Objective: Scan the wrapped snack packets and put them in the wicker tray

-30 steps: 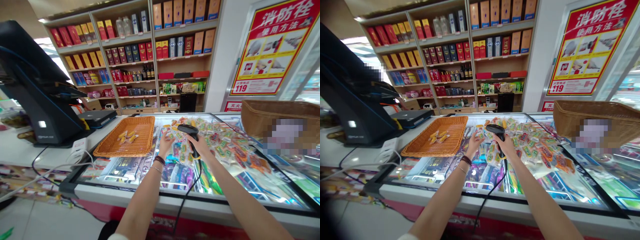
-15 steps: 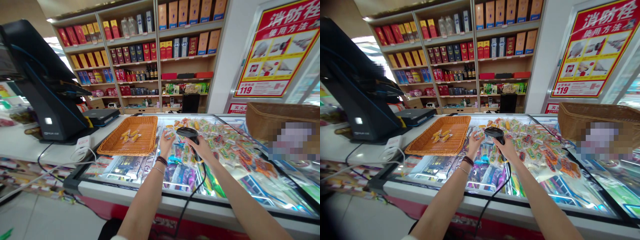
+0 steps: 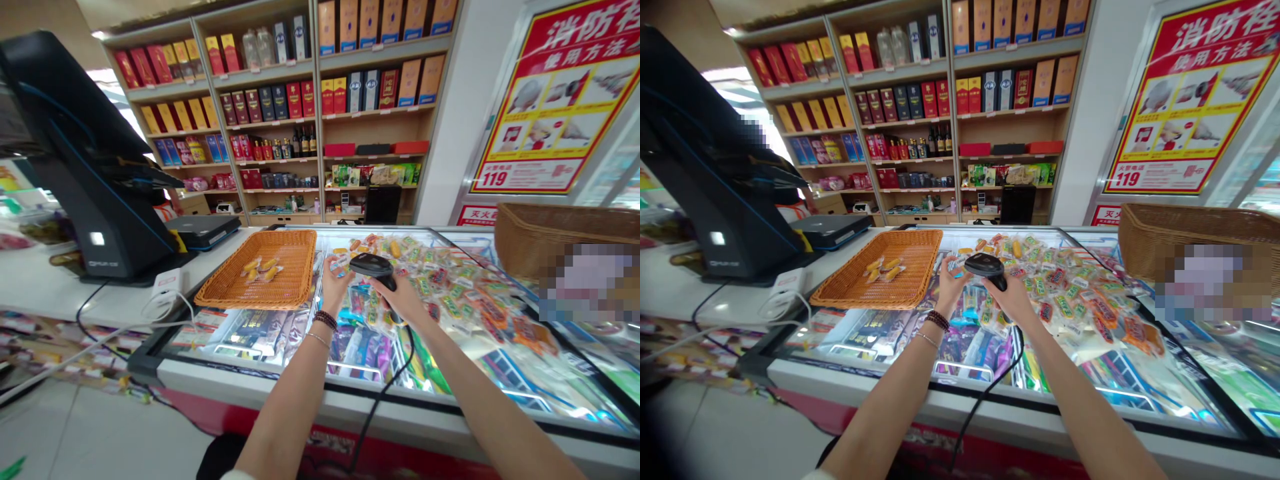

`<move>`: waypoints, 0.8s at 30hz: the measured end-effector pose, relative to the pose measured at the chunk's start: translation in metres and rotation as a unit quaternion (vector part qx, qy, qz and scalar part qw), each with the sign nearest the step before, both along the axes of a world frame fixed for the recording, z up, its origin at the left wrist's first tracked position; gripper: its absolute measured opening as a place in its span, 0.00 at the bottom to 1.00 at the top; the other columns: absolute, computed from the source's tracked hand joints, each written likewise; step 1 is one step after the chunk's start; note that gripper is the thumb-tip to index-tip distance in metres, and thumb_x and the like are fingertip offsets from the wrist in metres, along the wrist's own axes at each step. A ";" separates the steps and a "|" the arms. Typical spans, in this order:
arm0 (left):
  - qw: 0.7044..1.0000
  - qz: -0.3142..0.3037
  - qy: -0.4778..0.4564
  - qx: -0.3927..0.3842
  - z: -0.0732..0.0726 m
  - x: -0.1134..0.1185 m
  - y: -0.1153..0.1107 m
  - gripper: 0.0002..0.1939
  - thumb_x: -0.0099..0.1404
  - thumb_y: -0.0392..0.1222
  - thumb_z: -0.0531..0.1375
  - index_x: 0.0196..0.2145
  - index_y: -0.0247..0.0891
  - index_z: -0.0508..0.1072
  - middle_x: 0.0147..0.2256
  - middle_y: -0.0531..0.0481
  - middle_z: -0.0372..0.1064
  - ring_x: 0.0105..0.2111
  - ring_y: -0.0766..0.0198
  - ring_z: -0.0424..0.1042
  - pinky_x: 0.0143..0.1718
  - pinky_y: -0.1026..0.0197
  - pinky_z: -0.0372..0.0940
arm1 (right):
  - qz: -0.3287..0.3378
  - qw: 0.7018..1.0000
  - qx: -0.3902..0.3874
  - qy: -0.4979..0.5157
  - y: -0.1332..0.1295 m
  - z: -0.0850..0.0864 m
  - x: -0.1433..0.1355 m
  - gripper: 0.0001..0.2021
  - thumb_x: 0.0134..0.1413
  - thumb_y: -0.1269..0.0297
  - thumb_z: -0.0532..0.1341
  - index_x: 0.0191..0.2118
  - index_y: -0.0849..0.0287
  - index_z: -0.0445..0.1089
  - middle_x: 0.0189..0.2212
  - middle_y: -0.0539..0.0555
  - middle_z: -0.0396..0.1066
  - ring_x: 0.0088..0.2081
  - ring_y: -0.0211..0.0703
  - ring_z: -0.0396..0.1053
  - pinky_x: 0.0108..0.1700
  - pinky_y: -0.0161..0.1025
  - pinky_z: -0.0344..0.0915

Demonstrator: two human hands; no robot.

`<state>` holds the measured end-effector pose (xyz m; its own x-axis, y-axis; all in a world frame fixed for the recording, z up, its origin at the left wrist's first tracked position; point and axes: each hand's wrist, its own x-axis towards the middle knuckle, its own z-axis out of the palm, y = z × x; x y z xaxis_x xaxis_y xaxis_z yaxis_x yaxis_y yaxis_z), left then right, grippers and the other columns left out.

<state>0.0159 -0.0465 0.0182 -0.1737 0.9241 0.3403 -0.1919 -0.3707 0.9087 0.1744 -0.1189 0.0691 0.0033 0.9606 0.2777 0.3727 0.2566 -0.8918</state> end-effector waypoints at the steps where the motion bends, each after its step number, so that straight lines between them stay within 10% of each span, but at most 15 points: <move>1: 1.000 -0.002 -0.003 0.002 0.000 0.000 0.000 0.29 0.54 0.39 0.69 0.49 0.43 0.60 0.47 0.44 0.76 0.43 0.60 0.78 0.40 0.60 0.74 | -0.001 1.000 -0.001 0.002 -0.001 0.000 -0.001 0.20 0.50 0.46 0.67 0.21 0.53 0.64 0.09 0.47 0.63 0.12 0.39 0.61 0.20 0.36 0.57; 18: 1.000 0.010 0.026 0.001 0.000 0.000 0.002 0.29 0.57 0.35 0.67 0.53 0.43 0.60 0.48 0.44 0.76 0.44 0.60 0.78 0.40 0.61 0.73 | 0.008 1.000 -0.003 0.016 0.000 0.001 0.000 0.20 0.50 0.45 0.67 0.22 0.53 0.63 0.10 0.47 0.63 0.12 0.39 0.61 0.19 0.36 0.58; 24: 0.994 0.078 0.070 0.009 0.034 -0.026 0.010 0.28 0.57 0.36 0.69 0.52 0.39 0.63 0.49 0.39 0.73 0.38 0.62 0.77 0.39 0.59 0.73 | 0.077 0.992 0.014 0.100 0.023 0.023 -0.024 0.24 0.48 0.39 0.67 0.23 0.55 0.64 0.13 0.47 0.64 0.12 0.35 0.60 0.16 0.34 0.56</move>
